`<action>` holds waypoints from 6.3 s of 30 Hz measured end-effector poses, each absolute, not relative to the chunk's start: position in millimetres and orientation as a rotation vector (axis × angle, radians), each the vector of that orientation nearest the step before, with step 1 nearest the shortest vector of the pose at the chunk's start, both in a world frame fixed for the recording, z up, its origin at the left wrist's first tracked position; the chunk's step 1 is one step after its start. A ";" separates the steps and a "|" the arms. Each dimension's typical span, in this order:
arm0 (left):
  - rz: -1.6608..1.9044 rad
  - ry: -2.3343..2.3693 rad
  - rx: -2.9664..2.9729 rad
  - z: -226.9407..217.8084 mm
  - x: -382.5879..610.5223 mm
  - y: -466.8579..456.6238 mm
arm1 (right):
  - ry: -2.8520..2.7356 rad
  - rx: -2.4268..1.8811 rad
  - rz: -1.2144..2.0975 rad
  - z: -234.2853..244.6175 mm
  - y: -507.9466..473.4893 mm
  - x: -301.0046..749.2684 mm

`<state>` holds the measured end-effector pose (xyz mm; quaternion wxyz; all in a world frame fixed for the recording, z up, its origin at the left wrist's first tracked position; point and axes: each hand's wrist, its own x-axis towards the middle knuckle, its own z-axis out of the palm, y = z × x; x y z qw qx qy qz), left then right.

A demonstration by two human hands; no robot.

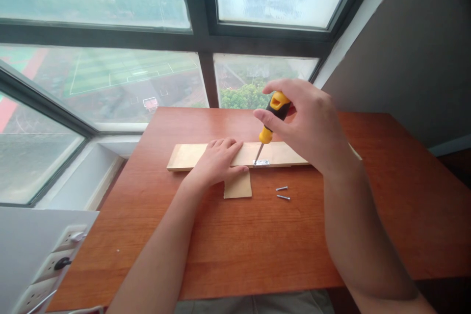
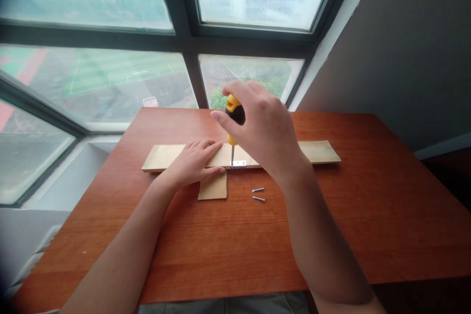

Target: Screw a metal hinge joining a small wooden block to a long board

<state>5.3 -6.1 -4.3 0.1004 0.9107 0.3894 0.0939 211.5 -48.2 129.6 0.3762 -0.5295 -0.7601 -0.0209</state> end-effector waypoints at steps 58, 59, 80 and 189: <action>0.260 1.180 2.713 -5.1 6.1 -6.1 | -2.018 -1.279 0.145 130.8 -47.5 218.9; 0.261 1.179 2.712 -5.0 6.1 -6.2 | -2.005 -1.315 0.095 130.7 -47.6 218.3; 0.258 1.183 2.714 -4.8 6.1 -5.8 | -1.996 -1.399 -0.108 129.6 -46.4 217.7; 0.194 1.191 2.760 5.4 11.8 -5.1 | -2.148 -1.323 0.168 132.1 -50.6 222.3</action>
